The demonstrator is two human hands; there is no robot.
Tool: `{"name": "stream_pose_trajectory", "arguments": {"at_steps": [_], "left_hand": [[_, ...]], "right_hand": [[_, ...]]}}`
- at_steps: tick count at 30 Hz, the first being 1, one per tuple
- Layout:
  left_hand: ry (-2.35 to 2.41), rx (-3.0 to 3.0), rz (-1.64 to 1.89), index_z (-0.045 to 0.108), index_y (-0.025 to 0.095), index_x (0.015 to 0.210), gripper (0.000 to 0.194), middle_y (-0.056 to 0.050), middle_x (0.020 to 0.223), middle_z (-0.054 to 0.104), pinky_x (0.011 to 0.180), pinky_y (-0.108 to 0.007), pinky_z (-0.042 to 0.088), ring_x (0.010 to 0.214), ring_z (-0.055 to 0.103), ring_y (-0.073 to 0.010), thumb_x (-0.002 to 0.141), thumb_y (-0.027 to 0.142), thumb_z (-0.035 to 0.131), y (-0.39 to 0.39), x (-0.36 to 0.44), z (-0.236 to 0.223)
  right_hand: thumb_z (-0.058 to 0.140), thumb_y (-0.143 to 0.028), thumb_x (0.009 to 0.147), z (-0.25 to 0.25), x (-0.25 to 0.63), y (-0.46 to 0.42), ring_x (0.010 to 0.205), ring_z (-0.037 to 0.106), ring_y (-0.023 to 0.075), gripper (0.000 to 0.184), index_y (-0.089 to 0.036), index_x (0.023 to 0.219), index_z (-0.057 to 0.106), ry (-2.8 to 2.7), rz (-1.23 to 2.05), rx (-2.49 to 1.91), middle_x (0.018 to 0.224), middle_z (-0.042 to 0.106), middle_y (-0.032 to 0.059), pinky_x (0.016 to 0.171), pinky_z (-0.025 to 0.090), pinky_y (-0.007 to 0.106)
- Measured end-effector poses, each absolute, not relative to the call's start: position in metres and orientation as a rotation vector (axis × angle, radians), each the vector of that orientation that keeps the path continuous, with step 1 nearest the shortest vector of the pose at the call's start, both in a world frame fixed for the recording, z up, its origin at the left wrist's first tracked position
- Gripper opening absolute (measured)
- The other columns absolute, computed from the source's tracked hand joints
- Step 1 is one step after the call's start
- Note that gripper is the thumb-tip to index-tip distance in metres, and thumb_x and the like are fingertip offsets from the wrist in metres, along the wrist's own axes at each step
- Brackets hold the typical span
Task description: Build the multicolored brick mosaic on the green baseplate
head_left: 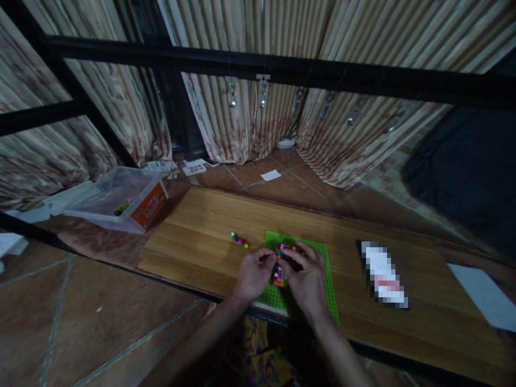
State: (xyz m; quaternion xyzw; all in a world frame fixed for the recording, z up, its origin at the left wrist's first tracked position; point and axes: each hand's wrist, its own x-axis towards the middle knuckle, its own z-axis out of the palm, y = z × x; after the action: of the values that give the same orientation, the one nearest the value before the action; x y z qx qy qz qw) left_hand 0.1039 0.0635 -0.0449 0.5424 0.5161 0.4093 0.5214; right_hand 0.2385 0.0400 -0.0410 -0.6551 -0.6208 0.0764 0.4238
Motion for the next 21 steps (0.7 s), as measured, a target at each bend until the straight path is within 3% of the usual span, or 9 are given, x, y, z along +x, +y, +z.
{"name": "stream_pose_trajectory", "arguments": {"at_steps": [9, 21], "left_hand": [[1.223, 1.196, 0.976, 0.068, 0.015, 0.078, 0.019, 0.0, 0.066, 0.067, 0.055, -0.021, 0.045, 0.057, 0.059, -0.0118, 0.08, 0.03, 0.056, 0.0636, 0.1055, -0.0427], [1.282, 1.228, 0.993, 0.069, 0.016, 0.075, 0.018, 0.0, 0.064, 0.068, 0.053, -0.021, 0.045, 0.057, 0.06, -0.013, 0.077, 0.029, 0.058, 0.0656, 0.1081, -0.0439]], "right_hand": [[0.059, -0.038, 0.082, -0.0381, 0.2435, 0.0427, 0.111, 0.049, 0.0256, 0.023, -0.027, 0.096, 0.073, -1.498, 0.337, -1.649, 0.114, 0.061, 0.008, 0.095, 0.039, 0.045], [0.06, -0.038, 0.08, -0.0384, 0.2393, 0.048, 0.11, 0.048, 0.0275, 0.023, -0.025, 0.094, 0.074, -1.468, 0.3, -1.713, 0.111, 0.062, 0.0092, 0.095, 0.04, 0.047]]}}
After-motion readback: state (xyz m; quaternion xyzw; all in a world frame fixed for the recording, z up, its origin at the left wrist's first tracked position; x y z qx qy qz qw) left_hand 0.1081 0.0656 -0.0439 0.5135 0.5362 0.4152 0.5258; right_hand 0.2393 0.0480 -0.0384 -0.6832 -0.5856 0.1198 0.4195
